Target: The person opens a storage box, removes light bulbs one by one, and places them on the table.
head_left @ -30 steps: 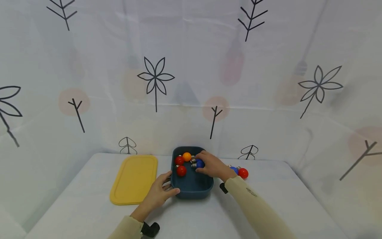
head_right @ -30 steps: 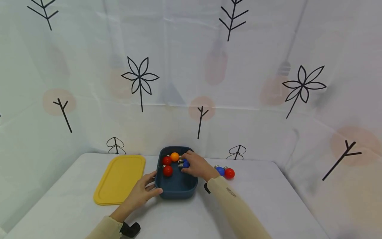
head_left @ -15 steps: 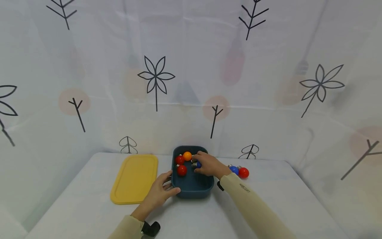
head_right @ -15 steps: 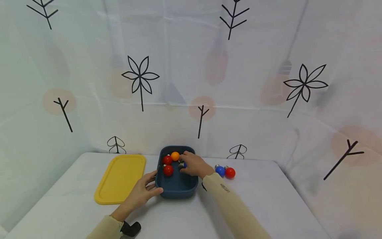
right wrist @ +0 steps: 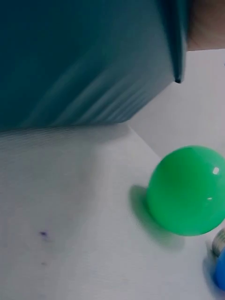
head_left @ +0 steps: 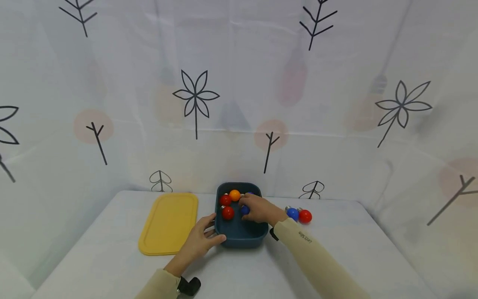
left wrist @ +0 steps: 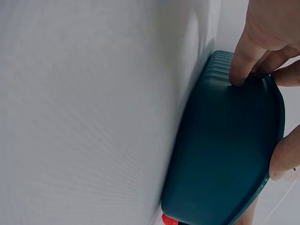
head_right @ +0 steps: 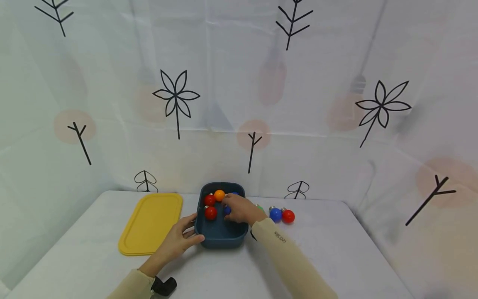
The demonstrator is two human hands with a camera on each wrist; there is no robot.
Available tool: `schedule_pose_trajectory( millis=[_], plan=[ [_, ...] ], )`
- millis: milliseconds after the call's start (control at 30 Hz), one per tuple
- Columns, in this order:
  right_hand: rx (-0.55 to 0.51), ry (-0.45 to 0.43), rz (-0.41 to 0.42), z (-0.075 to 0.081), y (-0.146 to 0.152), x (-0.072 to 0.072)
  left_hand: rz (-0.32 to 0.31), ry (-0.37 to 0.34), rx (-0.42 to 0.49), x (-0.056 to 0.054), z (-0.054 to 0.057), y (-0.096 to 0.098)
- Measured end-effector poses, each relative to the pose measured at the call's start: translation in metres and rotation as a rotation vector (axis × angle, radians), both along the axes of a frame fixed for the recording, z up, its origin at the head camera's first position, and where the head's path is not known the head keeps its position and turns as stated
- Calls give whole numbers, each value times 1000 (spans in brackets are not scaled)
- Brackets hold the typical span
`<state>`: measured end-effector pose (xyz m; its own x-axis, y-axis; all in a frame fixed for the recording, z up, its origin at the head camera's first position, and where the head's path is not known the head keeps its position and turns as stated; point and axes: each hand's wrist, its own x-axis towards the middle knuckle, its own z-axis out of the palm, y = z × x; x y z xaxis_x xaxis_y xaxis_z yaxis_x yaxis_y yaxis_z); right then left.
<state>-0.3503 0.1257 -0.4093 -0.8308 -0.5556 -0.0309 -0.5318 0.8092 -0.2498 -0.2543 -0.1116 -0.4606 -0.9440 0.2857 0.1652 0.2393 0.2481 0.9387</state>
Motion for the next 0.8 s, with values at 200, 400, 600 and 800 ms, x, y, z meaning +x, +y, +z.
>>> schedule_pose_trajectory(
  millis=[200,400,600,800],
  plan=[
    [27,18,12,-4,-3,4,-5,7,-4,-1,-1,0],
    [20,40,42,-6,-4,4,-19,16,14,-1,-2,-1],
    [0,29,50,-8,-5,5,-23,21,17,0,-1,-1],
    [4,44,53,-9,-5,6,-22,26,32,-1,-2,0]
  ],
)
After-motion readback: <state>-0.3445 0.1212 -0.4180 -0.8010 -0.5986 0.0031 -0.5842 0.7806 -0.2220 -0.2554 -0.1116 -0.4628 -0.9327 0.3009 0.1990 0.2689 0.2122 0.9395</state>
